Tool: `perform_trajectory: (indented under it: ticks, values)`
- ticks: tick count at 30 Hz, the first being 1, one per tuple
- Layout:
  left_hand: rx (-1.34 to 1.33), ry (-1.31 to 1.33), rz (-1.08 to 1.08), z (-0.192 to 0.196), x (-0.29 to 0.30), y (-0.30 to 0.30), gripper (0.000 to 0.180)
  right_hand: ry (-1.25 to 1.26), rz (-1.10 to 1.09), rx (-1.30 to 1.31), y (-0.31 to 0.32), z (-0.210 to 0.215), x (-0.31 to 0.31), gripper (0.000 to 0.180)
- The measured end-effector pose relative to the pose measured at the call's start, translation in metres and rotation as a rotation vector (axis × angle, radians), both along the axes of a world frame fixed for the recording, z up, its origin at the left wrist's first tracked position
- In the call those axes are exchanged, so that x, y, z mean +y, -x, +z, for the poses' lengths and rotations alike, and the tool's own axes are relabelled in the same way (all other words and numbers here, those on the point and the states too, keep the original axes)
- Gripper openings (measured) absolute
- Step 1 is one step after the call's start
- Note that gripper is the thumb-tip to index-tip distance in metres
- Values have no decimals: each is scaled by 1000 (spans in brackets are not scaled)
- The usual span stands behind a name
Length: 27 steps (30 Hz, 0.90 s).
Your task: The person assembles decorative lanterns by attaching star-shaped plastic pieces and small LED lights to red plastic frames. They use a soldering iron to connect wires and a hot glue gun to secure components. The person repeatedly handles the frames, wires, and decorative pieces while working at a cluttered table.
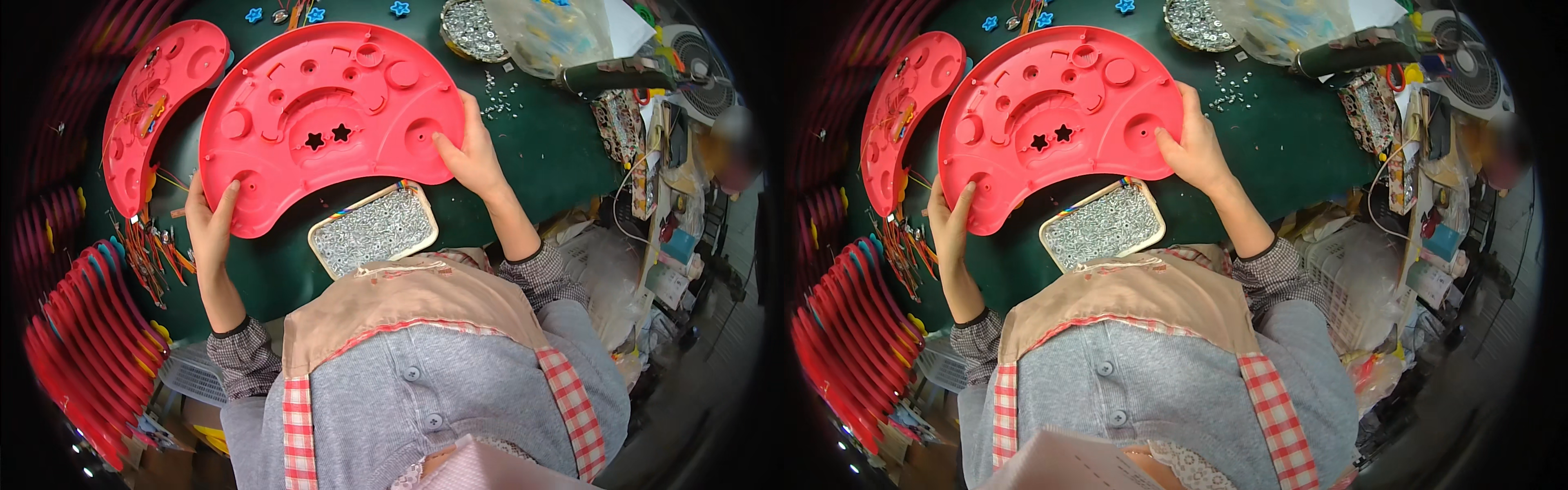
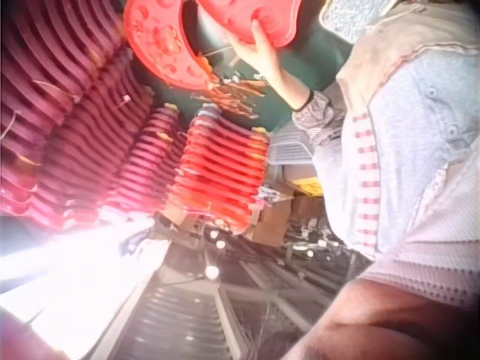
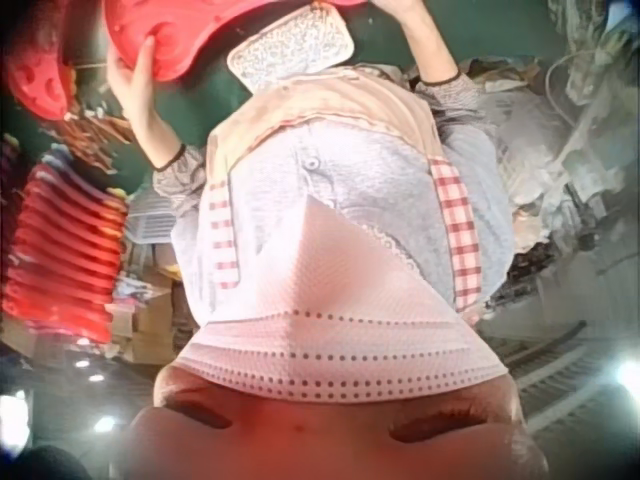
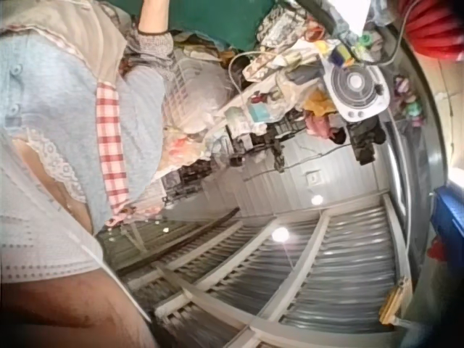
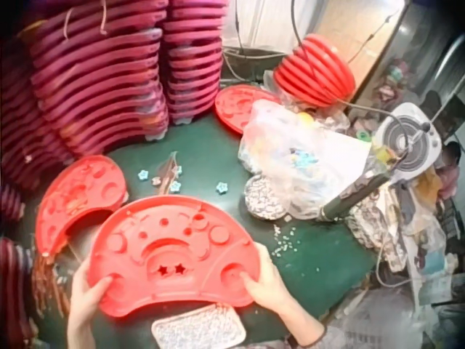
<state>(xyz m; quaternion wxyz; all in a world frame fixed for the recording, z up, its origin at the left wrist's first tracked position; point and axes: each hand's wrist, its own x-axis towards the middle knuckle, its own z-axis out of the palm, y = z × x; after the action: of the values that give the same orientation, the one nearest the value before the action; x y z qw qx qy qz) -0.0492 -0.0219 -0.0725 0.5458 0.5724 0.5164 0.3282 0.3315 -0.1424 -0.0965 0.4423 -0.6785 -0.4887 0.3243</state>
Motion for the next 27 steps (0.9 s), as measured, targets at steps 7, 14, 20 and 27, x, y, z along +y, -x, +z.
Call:
perform_trajectory:
  ticks: [7,14,20,27]
  values:
    - [53,-27,-52,-6,27,6,44,96,-20,-81,5,6,12,62]
    - [114,-192,-95,19,24,-24,51,8,50,-54,-24,-2,16,65]
    - [46,-132,40,-2,-15,-12,49,125,92,-17,-14,3,3,65]
    - [248,-211,30,-22,-19,-6,53,123,131,-13,-14,6,4,63]
